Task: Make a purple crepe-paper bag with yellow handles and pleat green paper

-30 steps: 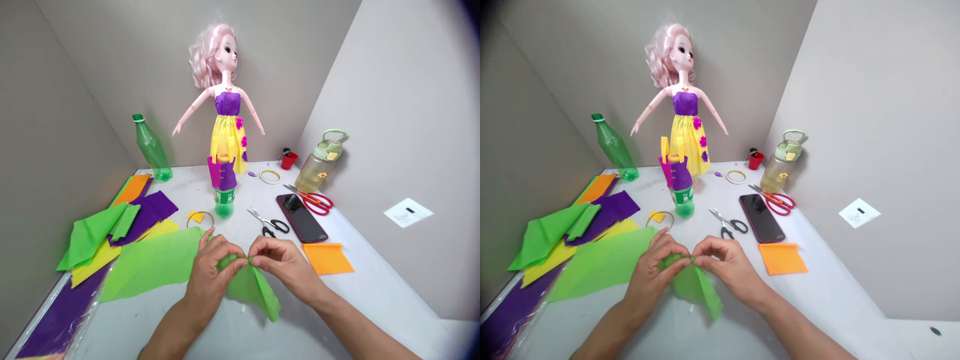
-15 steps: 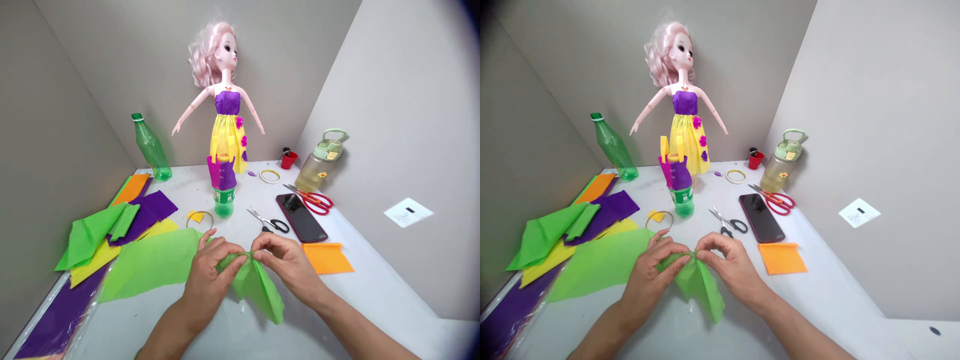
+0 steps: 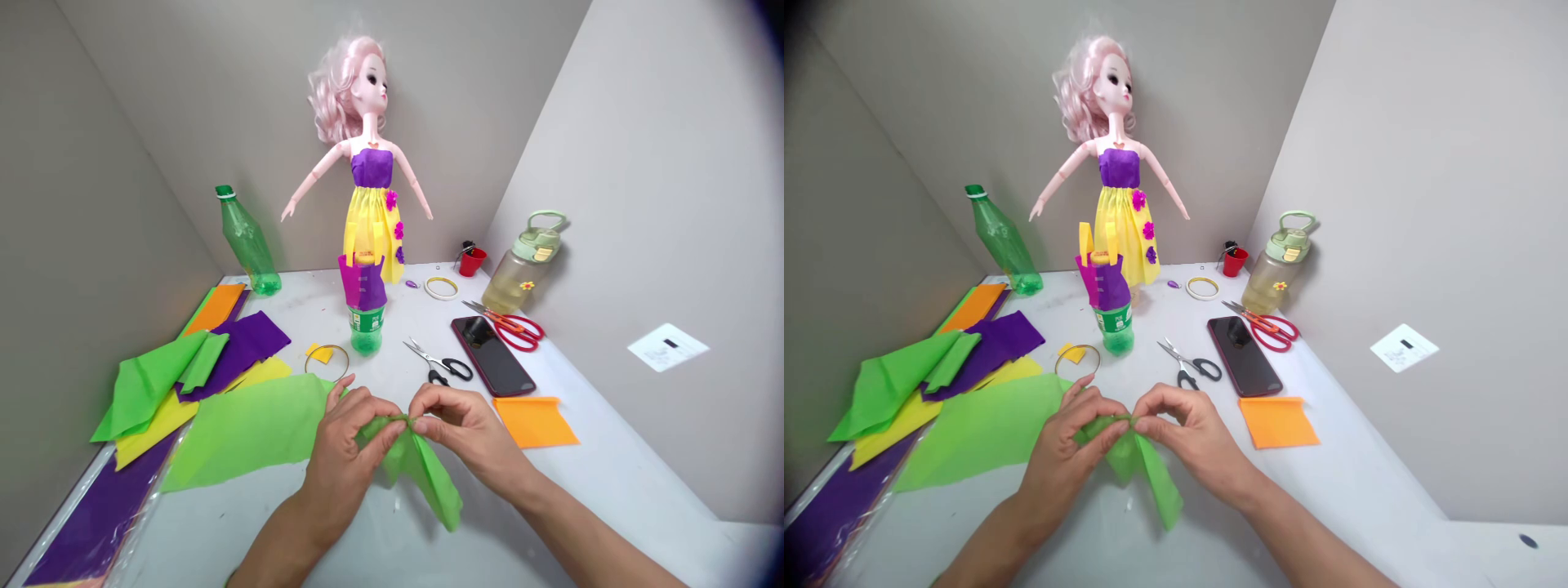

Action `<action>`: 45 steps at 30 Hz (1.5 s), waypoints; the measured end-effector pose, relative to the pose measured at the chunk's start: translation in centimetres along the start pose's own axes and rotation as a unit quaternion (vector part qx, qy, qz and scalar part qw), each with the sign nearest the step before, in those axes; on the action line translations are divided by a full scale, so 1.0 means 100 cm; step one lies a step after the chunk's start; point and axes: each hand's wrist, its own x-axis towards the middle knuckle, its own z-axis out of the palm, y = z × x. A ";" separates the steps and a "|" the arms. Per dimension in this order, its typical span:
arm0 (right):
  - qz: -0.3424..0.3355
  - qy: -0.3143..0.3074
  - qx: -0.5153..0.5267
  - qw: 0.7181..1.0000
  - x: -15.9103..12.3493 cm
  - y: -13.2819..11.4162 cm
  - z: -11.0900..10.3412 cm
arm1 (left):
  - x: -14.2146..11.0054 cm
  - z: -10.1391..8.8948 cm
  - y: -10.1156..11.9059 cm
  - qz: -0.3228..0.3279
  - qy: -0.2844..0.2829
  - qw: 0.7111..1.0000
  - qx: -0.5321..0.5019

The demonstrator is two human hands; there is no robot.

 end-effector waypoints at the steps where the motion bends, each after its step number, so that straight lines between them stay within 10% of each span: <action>1: 0.004 0.004 0.004 1.000 0.000 0.000 0.000 | 0.000 0.000 0.000 0.002 0.001 1.000 -0.001; 45: 0.009 0.016 -0.033 0.999 -0.002 0.000 0.001 | 0.000 -0.001 0.005 0.009 0.011 1.000 0.018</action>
